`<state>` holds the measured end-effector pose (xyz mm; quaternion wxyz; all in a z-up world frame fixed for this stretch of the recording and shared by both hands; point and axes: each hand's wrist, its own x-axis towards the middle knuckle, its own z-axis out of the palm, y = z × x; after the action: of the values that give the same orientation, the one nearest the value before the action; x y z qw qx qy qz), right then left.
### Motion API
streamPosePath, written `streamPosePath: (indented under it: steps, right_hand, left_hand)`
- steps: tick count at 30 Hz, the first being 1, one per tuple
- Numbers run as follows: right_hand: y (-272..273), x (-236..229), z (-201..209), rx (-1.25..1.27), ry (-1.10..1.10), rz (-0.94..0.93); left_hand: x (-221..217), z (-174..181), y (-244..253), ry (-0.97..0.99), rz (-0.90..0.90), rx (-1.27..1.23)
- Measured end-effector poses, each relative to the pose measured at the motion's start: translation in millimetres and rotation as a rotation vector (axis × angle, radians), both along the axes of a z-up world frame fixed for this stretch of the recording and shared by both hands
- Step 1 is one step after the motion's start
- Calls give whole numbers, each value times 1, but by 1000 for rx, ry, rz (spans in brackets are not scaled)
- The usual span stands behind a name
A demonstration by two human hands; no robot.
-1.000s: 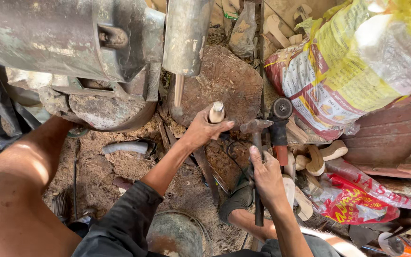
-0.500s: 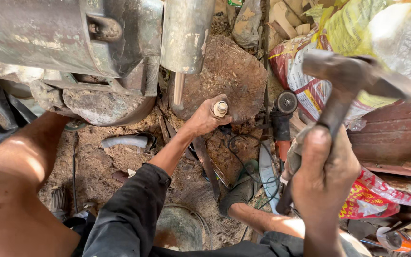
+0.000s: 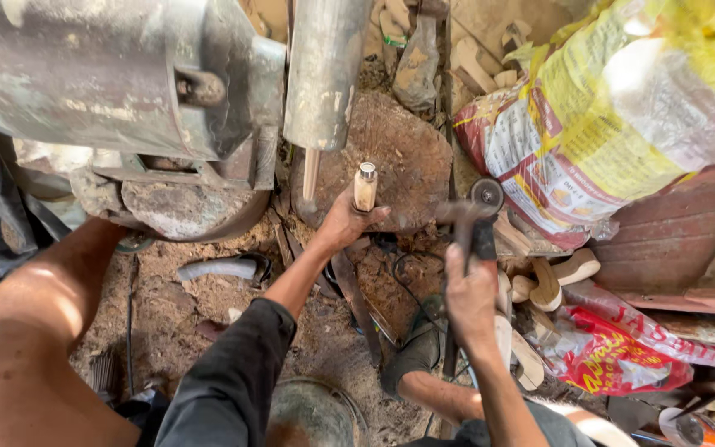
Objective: The person shapes a small wooden piece by repeatedly pressing it against a rotating grinding wheel and using a handheld angle grinder. The person rotates the piece to smooth different surfaces and edges.
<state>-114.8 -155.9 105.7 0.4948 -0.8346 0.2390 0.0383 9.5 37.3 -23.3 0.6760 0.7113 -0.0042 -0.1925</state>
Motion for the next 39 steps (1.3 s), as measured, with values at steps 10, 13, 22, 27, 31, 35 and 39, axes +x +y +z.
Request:
streamPosePath:
  steps: [10, 13, 22, 27, 31, 35, 39]
  right_hand:
    - [-23, -92, -256, -445, 512, 343]
    - [-15, -118, -282, -415, 577, 382]
    - [-58, -69, -278, -497, 384, 175]
    - [-185, 36, -266, -818, 112, -66]
    - [-225, 77, -263, -331, 367, 89]
    - [-217, 95, -228, -118, 553, 116]
    - [-189, 92, -185, 21, 609, 45]
  left_hand:
    - [-58, 35, 5, 126, -80, -731]
    - [-65, 46, 2, 156, -106, -880]
    - [-76, 63, 4, 252, -120, -1058]
    - [-83, 73, 7, 309, -100, -1036]
    - [-86, 77, 2, 312, -48, -1008]
    - [-87, 72, -8, 312, 59, -980]
    - [-89, 66, -17, 274, 166, -805]
